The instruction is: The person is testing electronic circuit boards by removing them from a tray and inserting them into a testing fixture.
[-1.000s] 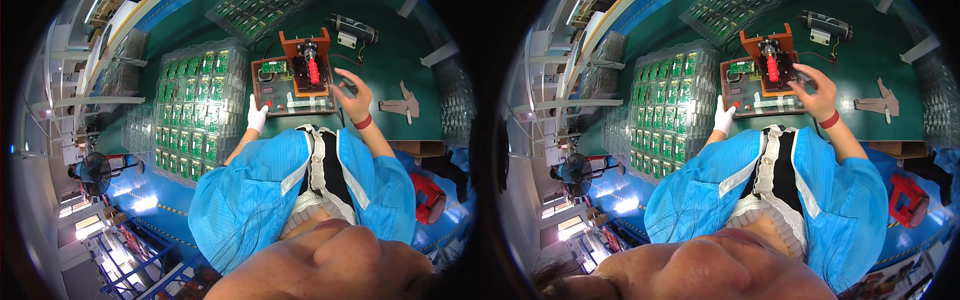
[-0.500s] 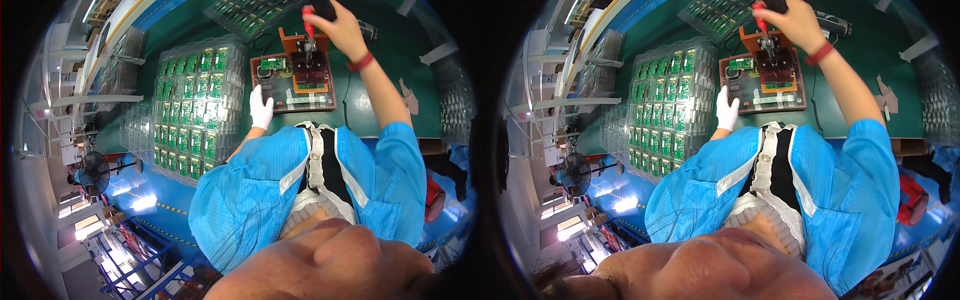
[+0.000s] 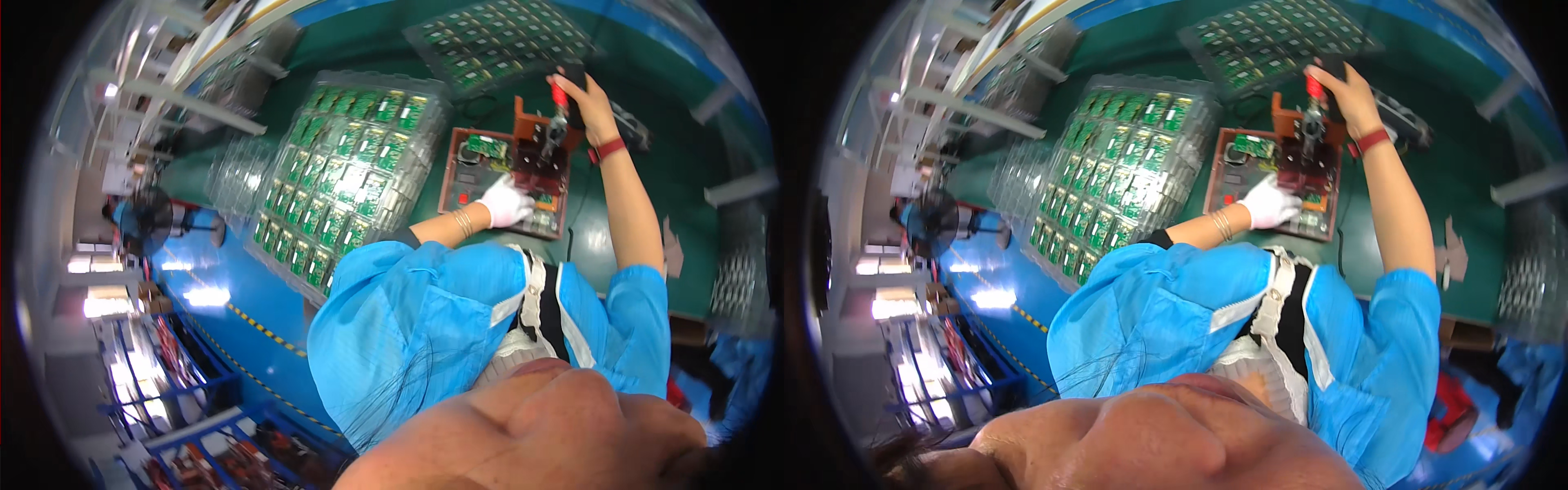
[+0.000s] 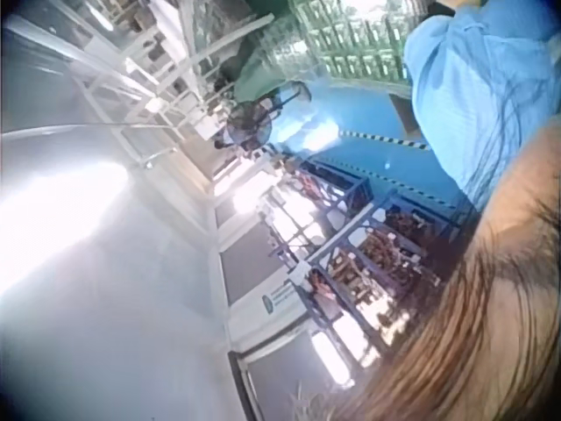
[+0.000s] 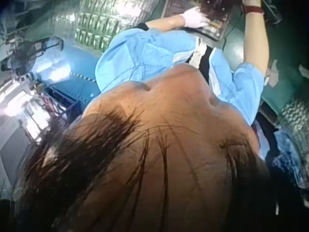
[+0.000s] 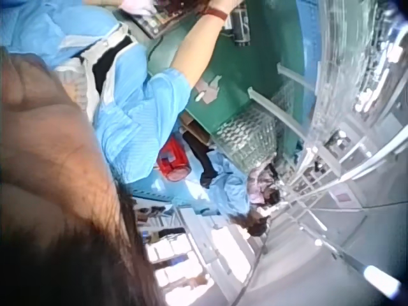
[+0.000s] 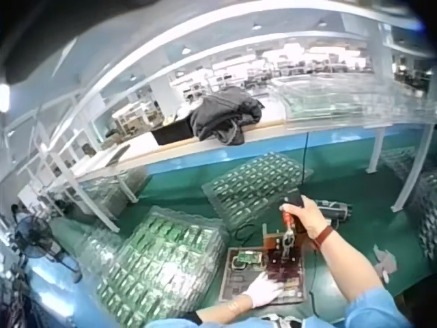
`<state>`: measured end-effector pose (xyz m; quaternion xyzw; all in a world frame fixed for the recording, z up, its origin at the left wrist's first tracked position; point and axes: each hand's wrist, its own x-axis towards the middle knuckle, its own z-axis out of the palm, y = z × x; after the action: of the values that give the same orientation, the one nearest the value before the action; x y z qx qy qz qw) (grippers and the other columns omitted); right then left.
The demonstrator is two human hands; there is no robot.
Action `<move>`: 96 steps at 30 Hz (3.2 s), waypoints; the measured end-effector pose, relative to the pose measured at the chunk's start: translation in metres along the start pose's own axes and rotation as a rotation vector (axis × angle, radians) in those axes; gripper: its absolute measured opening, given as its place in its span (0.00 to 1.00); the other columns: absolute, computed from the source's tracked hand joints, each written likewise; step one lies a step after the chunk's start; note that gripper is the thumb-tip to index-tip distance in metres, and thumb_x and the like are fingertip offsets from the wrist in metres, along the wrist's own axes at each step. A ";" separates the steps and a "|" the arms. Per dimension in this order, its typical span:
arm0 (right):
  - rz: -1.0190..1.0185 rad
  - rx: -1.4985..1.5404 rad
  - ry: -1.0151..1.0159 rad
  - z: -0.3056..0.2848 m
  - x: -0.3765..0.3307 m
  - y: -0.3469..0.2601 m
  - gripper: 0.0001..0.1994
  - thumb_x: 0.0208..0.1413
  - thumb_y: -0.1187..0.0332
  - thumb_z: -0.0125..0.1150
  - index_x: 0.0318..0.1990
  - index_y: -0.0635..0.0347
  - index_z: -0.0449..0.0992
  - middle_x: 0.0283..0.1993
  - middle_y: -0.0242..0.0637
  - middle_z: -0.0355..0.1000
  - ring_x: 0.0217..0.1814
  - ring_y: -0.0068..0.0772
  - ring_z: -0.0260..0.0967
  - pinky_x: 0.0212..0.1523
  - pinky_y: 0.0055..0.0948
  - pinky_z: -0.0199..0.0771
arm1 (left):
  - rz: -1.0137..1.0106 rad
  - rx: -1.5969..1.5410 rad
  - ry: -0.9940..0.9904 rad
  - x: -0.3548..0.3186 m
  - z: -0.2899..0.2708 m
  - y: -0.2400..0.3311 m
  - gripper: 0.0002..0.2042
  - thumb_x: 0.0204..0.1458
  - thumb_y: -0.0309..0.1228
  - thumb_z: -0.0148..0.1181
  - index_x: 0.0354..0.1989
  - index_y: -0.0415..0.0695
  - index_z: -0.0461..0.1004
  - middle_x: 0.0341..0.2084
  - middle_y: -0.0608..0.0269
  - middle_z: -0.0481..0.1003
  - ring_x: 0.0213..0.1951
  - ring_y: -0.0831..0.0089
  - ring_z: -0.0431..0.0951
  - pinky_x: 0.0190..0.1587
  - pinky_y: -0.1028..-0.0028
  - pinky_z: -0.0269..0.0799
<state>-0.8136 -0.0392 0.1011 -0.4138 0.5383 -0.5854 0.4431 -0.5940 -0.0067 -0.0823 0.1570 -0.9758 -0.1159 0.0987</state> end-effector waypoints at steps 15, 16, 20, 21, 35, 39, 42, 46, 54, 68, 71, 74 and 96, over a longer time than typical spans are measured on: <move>0.045 0.018 0.023 -0.003 0.000 0.000 0.20 0.52 0.59 0.62 0.49 0.63 0.72 0.40 0.39 0.76 0.39 0.22 0.69 0.39 0.16 0.65 | 0.135 -0.090 0.264 -0.016 -0.008 -0.013 0.13 0.48 0.31 0.53 0.43 0.48 0.72 0.49 0.59 0.70 0.48 0.60 0.71 0.39 0.68 0.72; 0.048 0.018 0.027 -0.002 0.001 0.000 0.20 0.52 0.59 0.62 0.49 0.63 0.72 0.40 0.39 0.76 0.39 0.23 0.69 0.39 0.17 0.65 | 0.184 -0.105 0.302 -0.021 -0.009 -0.015 0.12 0.47 0.30 0.53 0.42 0.48 0.73 0.49 0.60 0.70 0.47 0.61 0.72 0.37 0.69 0.72; 0.060 0.012 0.020 -0.003 0.003 0.000 0.21 0.52 0.58 0.62 0.49 0.62 0.72 0.40 0.40 0.76 0.40 0.23 0.69 0.40 0.17 0.64 | 0.164 -0.165 0.404 -0.062 -0.047 -0.006 0.11 0.49 0.29 0.52 0.42 0.49 0.73 0.45 0.63 0.74 0.43 0.64 0.75 0.37 0.70 0.72; 0.066 0.014 0.020 -0.002 0.001 0.001 0.21 0.52 0.58 0.62 0.49 0.62 0.72 0.40 0.40 0.76 0.40 0.23 0.69 0.41 0.17 0.64 | 0.186 -0.224 0.437 -0.076 -0.064 -0.005 0.10 0.51 0.30 0.52 0.41 0.49 0.73 0.43 0.64 0.75 0.39 0.65 0.76 0.36 0.72 0.72; 0.070 0.023 0.055 -0.001 -0.002 0.000 0.20 0.53 0.58 0.62 0.49 0.62 0.72 0.39 0.38 0.76 0.34 0.21 0.68 0.35 0.16 0.64 | -1.334 0.237 0.823 -0.246 -0.193 -0.249 0.17 0.46 0.26 0.49 0.45 0.55 0.75 0.38 0.66 0.79 0.39 0.59 0.78 0.44 0.68 0.72; 0.078 0.006 0.068 -0.005 -0.002 0.003 0.20 0.53 0.58 0.61 0.49 0.62 0.72 0.39 0.38 0.76 0.36 0.21 0.68 0.36 0.16 0.64 | -1.396 0.320 0.652 -0.225 -0.184 -0.260 0.17 0.47 0.28 0.50 0.46 0.56 0.75 0.38 0.65 0.79 0.39 0.58 0.77 0.44 0.66 0.72; 0.098 -0.004 0.056 -0.009 -0.001 0.002 0.21 0.53 0.57 0.61 0.50 0.61 0.72 0.39 0.38 0.76 0.39 0.22 0.68 0.40 0.17 0.63 | -1.447 0.426 0.530 -0.210 -0.182 -0.263 0.17 0.46 0.30 0.50 0.46 0.57 0.75 0.38 0.65 0.79 0.38 0.58 0.77 0.43 0.65 0.72; 0.101 -0.011 0.054 -0.010 0.001 0.001 0.20 0.54 0.58 0.60 0.50 0.61 0.72 0.40 0.38 0.76 0.39 0.22 0.68 0.39 0.16 0.63 | -1.277 0.284 0.588 -0.187 -0.181 -0.264 0.17 0.46 0.33 0.50 0.45 0.58 0.76 0.39 0.64 0.78 0.41 0.58 0.76 0.44 0.62 0.70; 0.067 -0.025 0.049 -0.008 -0.002 0.001 0.18 0.56 0.61 0.58 0.50 0.61 0.72 0.40 0.38 0.75 0.37 0.21 0.68 0.36 0.16 0.65 | -1.334 0.306 0.212 -0.113 -0.183 -0.276 0.16 0.49 0.33 0.47 0.45 0.58 0.77 0.46 0.62 0.75 0.50 0.58 0.70 0.49 0.58 0.63; 0.064 -0.006 0.061 -0.002 -0.003 -0.001 0.19 0.54 0.59 0.60 0.48 0.62 0.72 0.38 0.38 0.75 0.35 0.22 0.68 0.34 0.17 0.65 | -1.241 -0.028 0.403 -0.106 -0.188 -0.277 0.19 0.50 0.27 0.50 0.51 0.53 0.73 0.48 0.59 0.73 0.45 0.61 0.74 0.44 0.65 0.70; 0.046 -0.017 0.077 -0.007 -0.003 0.004 0.18 0.54 0.59 0.60 0.47 0.62 0.72 0.38 0.38 0.76 0.34 0.21 0.68 0.34 0.16 0.65 | -0.994 -0.797 0.699 -0.087 -0.206 -0.238 0.21 0.46 0.22 0.52 0.52 0.47 0.72 0.45 0.57 0.74 0.41 0.67 0.75 0.39 0.71 0.72; 0.036 -0.015 0.089 -0.006 -0.003 0.002 0.18 0.54 0.59 0.59 0.46 0.62 0.73 0.38 0.37 0.76 0.33 0.20 0.68 0.33 0.15 0.65 | -0.854 -1.053 0.631 -0.081 -0.219 -0.184 0.23 0.45 0.20 0.54 0.53 0.46 0.71 0.44 0.56 0.74 0.40 0.69 0.75 0.39 0.74 0.73; 0.107 0.094 0.133 0.000 0.007 0.011 0.08 0.52 0.67 0.60 0.32 0.62 0.72 0.26 0.35 0.73 0.21 0.24 0.66 0.24 0.20 0.66 | -0.059 0.460 0.194 -0.034 -0.081 -0.050 0.09 0.39 0.40 0.62 0.26 0.51 0.78 0.24 0.64 0.71 0.29 0.63 0.70 0.34 0.66 0.64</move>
<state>-0.8146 -0.0462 0.0906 -0.3237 0.5598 -0.6116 0.4559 -0.5297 -0.0577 -0.0227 0.2140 -0.9575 0.1219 0.1503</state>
